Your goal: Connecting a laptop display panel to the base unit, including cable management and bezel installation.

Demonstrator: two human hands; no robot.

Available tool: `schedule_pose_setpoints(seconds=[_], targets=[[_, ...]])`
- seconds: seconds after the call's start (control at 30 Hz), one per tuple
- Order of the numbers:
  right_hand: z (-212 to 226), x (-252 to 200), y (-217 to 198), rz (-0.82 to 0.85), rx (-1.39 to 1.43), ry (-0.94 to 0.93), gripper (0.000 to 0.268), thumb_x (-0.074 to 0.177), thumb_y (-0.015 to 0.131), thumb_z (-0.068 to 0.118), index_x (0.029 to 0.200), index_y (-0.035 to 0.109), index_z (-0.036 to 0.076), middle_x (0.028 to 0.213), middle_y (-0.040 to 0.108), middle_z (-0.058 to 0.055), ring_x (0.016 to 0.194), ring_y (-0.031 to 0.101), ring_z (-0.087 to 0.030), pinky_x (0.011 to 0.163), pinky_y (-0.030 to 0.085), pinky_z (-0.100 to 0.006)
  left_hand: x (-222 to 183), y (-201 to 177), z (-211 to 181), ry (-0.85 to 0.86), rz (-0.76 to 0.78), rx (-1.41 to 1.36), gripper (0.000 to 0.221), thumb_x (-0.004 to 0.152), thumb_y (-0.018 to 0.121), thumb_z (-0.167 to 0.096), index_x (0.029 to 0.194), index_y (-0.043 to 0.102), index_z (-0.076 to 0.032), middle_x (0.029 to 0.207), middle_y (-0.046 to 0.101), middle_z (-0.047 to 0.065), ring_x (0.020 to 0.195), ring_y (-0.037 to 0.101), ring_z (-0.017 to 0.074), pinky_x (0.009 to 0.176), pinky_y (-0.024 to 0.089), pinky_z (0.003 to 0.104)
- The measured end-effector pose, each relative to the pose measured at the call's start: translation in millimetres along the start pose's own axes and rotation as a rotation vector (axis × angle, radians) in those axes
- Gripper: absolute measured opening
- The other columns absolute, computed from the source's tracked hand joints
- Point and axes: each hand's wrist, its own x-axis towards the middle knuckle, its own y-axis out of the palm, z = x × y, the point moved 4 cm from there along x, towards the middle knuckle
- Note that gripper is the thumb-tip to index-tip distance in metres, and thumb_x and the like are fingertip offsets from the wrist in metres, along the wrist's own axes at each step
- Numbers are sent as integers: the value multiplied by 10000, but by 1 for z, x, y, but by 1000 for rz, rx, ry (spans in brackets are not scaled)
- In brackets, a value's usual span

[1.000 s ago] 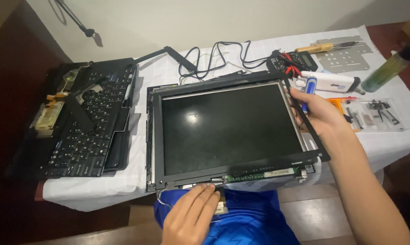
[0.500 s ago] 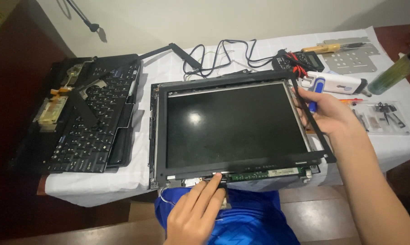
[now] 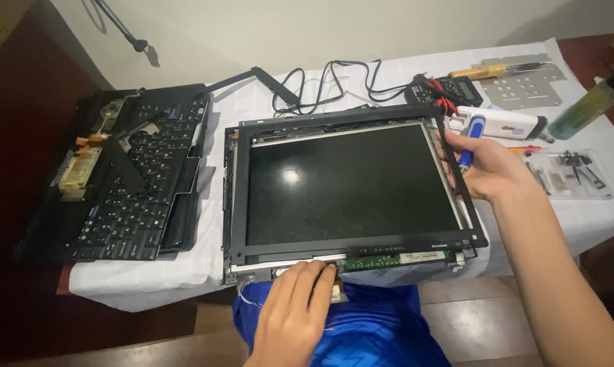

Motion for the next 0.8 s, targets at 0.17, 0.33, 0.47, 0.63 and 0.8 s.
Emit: schedule_pose_setpoints(seconds=[0.17,0.33,0.47,0.63,0.8], targets=[[-1,5,-3,49,67,10,34,1002,683,253,999,695,220,892,743,46,806,751,-84,720,643,-268,5,11,19,-167,404,-303,552,746,728,96,1280,618,8,1166,649,197,1066,605,341,880,486,449],[-1,1,-1,8,41,-26,69,1007,668,252,1040,719,219,933,745,60,823,738,-68,726,626,-241,9,9,25,-98,334,-349,388,823,547,117,1167,643,-35,1001,656,123,887,581,307,773,452,411],[-3,2,-2,16,113,-12,86,1002,661,223,1071,705,198,957,749,57,858,749,-77,769,646,-267,5,7,23,-41,345,-371,320,889,642,72,1199,665,-6,1130,691,151,995,627,308,874,479,446],[-4,5,-4,59,103,-8,76,1010,663,241,1051,709,198,961,760,39,862,757,-78,760,648,-261,10,-7,15,59,169,-324,187,977,629,11,1151,696,28,1099,685,162,983,649,314,858,518,425],[-4,-3,1,24,79,-53,78,1001,677,240,1052,715,196,963,767,41,849,753,-72,756,645,-247,-4,-3,8,111,28,-169,145,979,696,-61,1095,771,-16,1064,757,142,923,728,268,843,591,374]])
